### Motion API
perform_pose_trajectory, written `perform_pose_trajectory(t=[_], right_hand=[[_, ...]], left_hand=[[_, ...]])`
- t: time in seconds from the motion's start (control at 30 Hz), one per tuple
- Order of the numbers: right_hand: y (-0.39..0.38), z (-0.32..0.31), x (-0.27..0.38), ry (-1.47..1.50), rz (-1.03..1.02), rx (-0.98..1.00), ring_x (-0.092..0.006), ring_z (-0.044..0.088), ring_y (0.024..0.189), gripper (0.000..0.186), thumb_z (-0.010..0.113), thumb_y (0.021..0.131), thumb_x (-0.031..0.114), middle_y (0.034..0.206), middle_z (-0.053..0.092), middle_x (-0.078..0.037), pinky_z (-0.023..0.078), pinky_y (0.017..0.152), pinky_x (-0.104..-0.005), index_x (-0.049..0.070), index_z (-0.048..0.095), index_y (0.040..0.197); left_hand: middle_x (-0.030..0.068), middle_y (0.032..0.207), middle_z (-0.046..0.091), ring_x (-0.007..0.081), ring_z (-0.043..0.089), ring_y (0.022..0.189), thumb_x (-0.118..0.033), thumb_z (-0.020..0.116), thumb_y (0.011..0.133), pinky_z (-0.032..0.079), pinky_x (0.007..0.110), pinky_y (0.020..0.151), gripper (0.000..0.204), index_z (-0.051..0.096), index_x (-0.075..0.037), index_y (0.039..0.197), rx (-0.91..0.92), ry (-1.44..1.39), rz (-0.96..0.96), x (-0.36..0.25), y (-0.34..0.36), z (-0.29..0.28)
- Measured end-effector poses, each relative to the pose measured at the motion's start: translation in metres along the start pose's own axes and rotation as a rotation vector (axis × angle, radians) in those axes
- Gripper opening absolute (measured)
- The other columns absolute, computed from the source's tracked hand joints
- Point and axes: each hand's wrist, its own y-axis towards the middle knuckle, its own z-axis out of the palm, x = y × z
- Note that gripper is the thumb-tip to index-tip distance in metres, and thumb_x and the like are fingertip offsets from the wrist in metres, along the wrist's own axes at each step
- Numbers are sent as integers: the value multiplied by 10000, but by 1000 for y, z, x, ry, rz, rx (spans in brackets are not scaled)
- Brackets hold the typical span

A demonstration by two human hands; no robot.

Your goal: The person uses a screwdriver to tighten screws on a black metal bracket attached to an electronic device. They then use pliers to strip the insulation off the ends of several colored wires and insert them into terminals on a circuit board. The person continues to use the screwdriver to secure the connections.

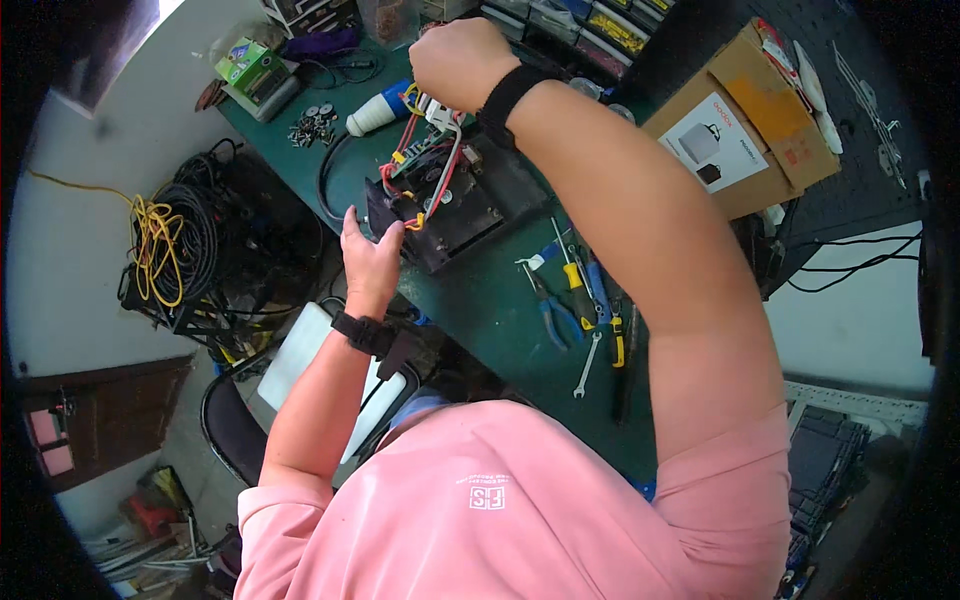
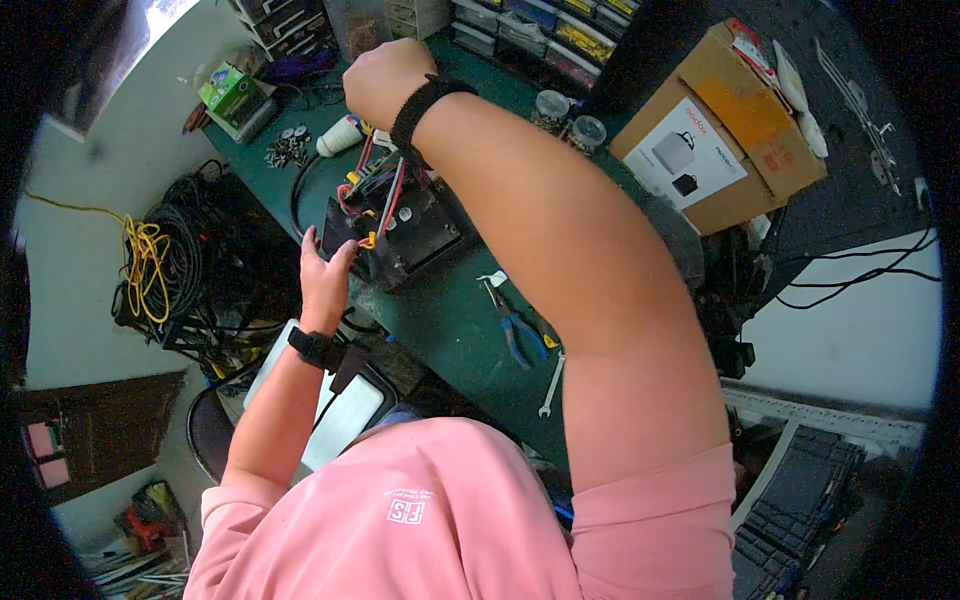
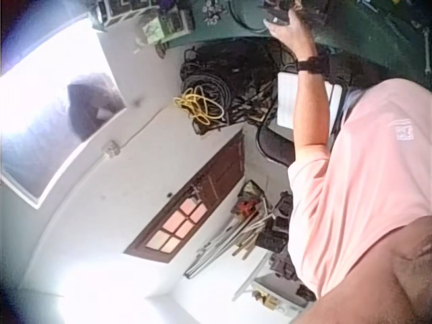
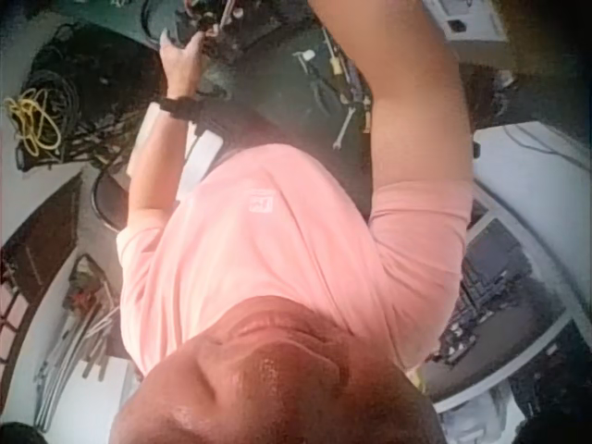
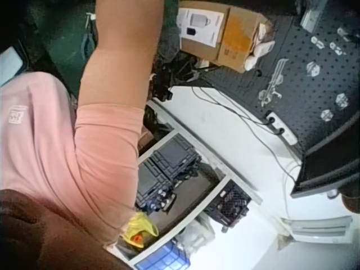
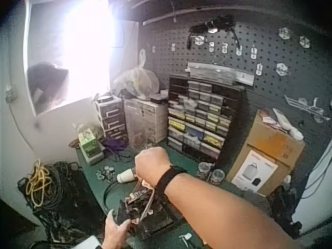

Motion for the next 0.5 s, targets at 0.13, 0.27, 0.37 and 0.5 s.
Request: perform_pose_trajectory(t=[0.13,0.27,0.37,0.5], right_hand=[[1,31,-4,80,139,-20,-269,693,737,127,596,756,143,804,697,-105,553,604,-385,83,706,779],[5,56,-9,128,201,-30,-306,685,751,162,560,773,128,812,691,-120,550,647,-414,76,702,831],[7,54,-6,197,261,123,-339,675,789,188,549,777,140,856,686,-153,541,686,-441,60,702,853],[-4,83,-22,290,405,98,-374,653,863,239,547,792,198,918,672,-210,521,752,-470,34,707,860]], left_hand=[[294,1250,513,380,517,1162,-366,707,762,401,385,985,825,365,109,1342,74,-11,-36,-9,1,-4],[247,1105,617,353,611,1023,-373,728,748,463,376,891,801,404,85,1320,115,-4,-13,-16,-13,-10],[204,1034,657,330,643,966,-360,746,735,484,367,849,748,448,48,1287,185,39,-23,-24,-26,-14],[171,979,678,306,660,921,-332,754,729,494,363,816,660,502,15,1231,237,35,-21,-27,-24,-10]])
